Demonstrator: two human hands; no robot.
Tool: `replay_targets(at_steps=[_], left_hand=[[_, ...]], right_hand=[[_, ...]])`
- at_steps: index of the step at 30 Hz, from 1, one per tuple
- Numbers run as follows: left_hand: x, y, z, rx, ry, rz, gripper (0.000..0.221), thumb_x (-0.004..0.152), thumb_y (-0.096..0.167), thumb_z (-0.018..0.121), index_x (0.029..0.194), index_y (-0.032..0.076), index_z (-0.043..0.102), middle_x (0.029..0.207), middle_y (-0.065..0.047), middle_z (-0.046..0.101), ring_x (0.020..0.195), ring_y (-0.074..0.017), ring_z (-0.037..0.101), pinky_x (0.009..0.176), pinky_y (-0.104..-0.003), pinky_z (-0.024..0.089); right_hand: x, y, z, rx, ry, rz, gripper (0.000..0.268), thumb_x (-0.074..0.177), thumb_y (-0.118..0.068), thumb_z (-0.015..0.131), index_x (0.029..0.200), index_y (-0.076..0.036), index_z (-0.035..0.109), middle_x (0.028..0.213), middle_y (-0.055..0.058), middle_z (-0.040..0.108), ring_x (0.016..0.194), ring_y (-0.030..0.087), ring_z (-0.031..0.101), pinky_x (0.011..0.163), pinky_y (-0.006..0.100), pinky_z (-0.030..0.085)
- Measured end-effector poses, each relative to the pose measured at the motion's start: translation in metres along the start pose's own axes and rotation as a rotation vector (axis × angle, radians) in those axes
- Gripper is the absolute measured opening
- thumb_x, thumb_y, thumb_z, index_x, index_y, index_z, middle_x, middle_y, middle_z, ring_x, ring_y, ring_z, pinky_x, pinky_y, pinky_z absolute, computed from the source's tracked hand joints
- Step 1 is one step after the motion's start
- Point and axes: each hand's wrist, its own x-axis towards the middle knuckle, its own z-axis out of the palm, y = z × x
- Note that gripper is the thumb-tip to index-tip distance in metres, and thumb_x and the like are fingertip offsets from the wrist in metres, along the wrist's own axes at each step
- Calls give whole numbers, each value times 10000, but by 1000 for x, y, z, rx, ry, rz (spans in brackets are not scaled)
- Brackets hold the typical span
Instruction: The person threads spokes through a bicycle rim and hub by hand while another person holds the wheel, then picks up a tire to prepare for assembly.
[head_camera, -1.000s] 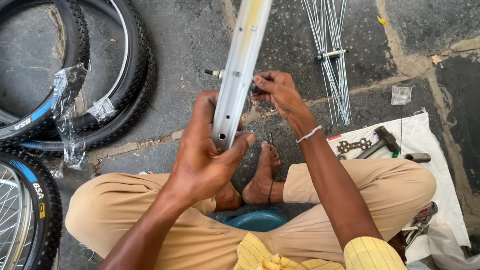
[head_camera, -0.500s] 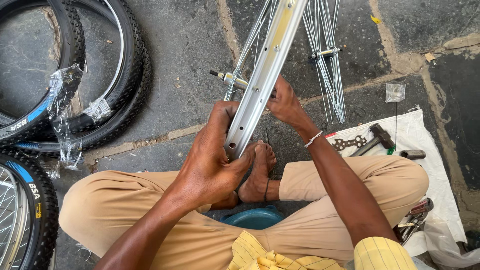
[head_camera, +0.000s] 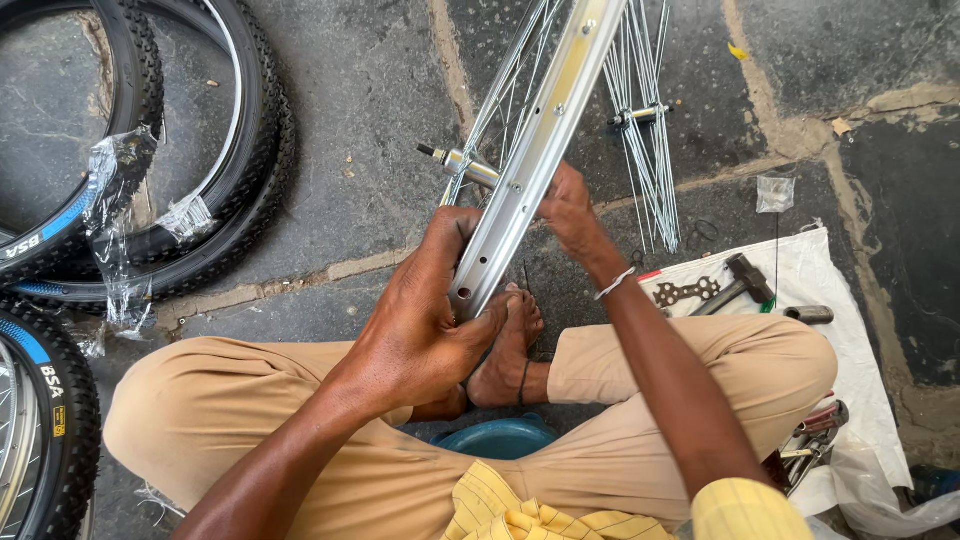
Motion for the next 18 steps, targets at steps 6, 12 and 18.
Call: replay_targets(at_steps=[6, 12, 18], left_hand=[[3, 4, -4, 45, 10, 1, 500, 870, 101, 740, 1278, 90, 452, 909, -102, 629, 772, -179, 640, 563, -374, 526], [1, 5, -8, -80, 53, -11, 491, 887, 94, 733, 1280, 79, 438, 1017, -84, 624, 876, -147, 695, 665, -336, 623], [2, 6, -11, 11, 66, -70, 492, 861, 107, 751, 1258, 88, 460, 939, -92, 633, 818, -171, 672, 612, -340, 579]], right_hand=[[8, 8, 19, 63, 131, 167, 198, 960, -102, 623, 1098, 29, 680, 925, 144, 720, 762, 176, 734, 692, 310, 656], [9, 4, 24, 342, 40, 233, 291, 1015, -201, 662, 1066, 84, 689, 913, 178, 727, 784, 210, 745, 737, 337, 671], [-7, 8, 31, 755, 95, 365, 219, 944, -216, 701, 1006, -6, 690, 913, 129, 719, 813, 215, 717, 779, 343, 632]])
